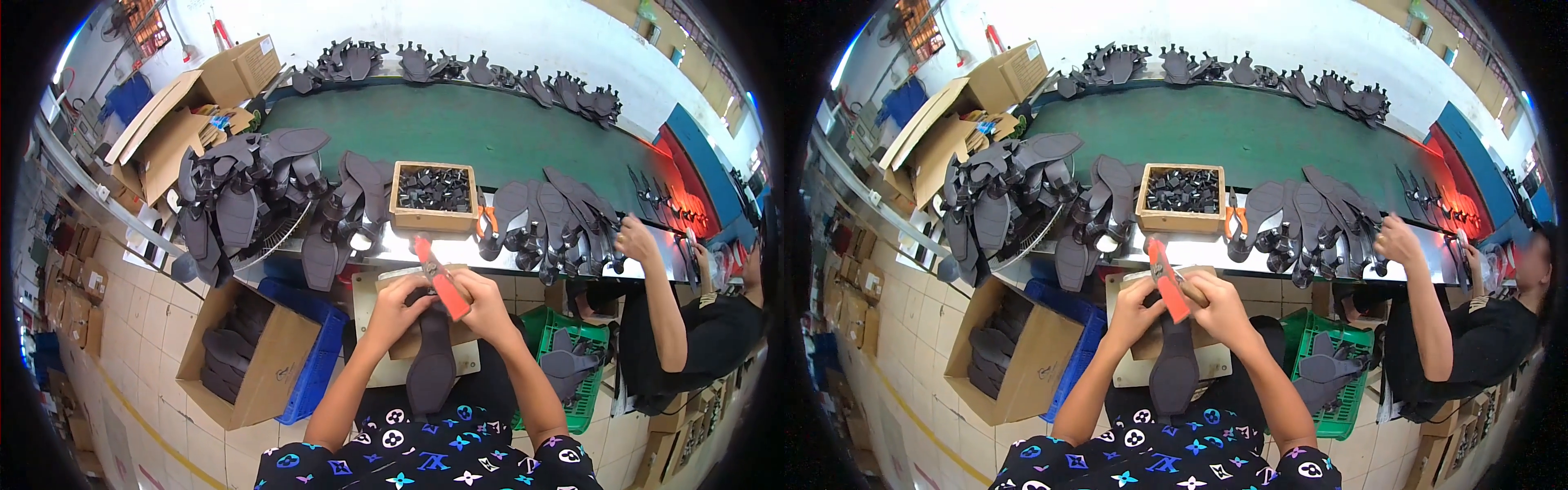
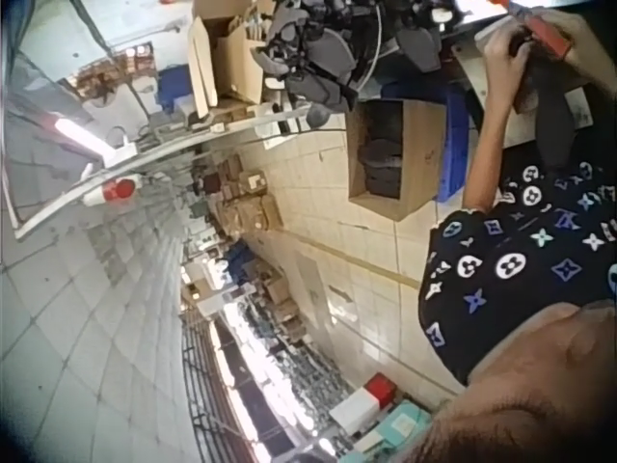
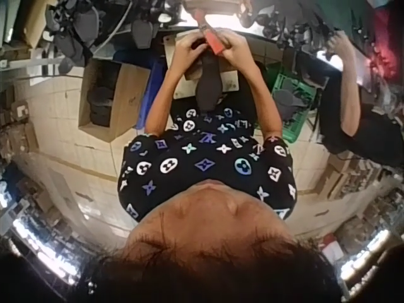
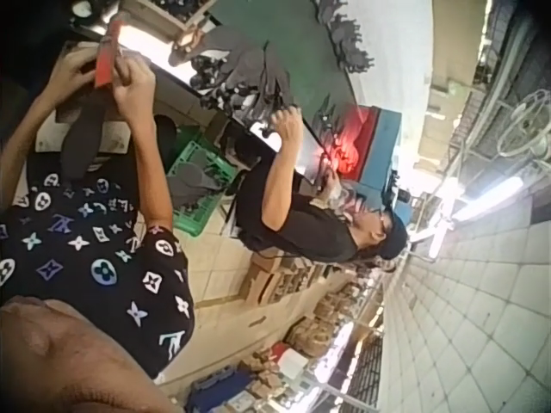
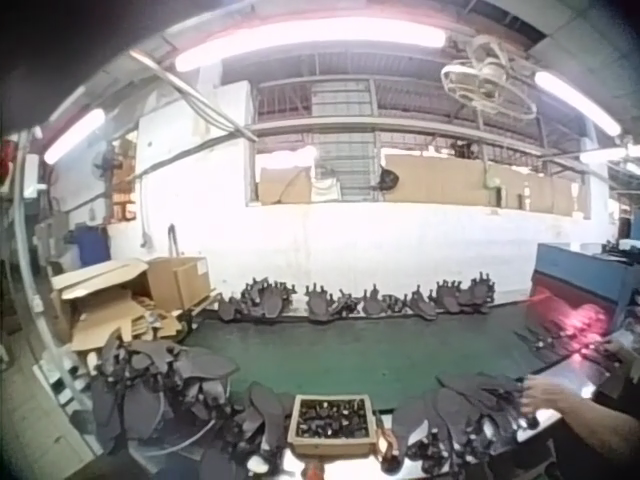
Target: Manually assemble and hammer components of a shoe sole and upper.
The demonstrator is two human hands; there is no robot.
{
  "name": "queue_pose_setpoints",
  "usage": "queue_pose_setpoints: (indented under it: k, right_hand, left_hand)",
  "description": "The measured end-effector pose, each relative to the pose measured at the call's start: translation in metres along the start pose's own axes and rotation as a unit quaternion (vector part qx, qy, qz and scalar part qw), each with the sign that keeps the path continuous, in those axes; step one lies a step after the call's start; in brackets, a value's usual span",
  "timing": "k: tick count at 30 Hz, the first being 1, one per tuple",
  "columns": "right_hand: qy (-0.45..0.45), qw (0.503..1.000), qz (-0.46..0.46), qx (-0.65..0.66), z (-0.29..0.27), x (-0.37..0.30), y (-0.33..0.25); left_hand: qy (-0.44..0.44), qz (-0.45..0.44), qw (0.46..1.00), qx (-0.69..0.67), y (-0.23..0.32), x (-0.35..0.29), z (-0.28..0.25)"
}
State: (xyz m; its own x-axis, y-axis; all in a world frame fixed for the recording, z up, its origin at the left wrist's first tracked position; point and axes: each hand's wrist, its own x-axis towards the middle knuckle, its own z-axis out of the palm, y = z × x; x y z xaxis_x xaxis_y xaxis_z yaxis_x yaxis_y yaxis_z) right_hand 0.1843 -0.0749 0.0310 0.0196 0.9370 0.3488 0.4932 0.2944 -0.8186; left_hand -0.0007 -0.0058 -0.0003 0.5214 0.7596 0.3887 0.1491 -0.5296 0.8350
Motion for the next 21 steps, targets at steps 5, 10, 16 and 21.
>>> queue_pose_setpoints:
  k: [5, 10, 16, 21]
  right_hand:
    - [-0.003, 0.996, -0.015, -0.086, -0.001, -0.002, -0.013]
    - [-0.043, 0.98, 0.025, -0.194, -0.006, -0.005, -0.033]
    - [0.062, 0.994, 0.091, -0.014, -0.016, -0.031, -0.071]
    - [0.032, 0.989, 0.019, -0.145, -0.014, -0.063, -0.076]
  left_hand:
    - [-0.011, 0.018, 1.0, -0.015, -0.009, 0.0, 0.002]
    - [-0.012, 0.028, 0.998, -0.05, -0.01, 0.009, -0.001]
    - [-0.07, -0.039, 0.992, -0.092, -0.012, 0.012, -0.009]
    - [-0.086, -0.047, 0.987, -0.129, -0.011, 0.013, -0.006]
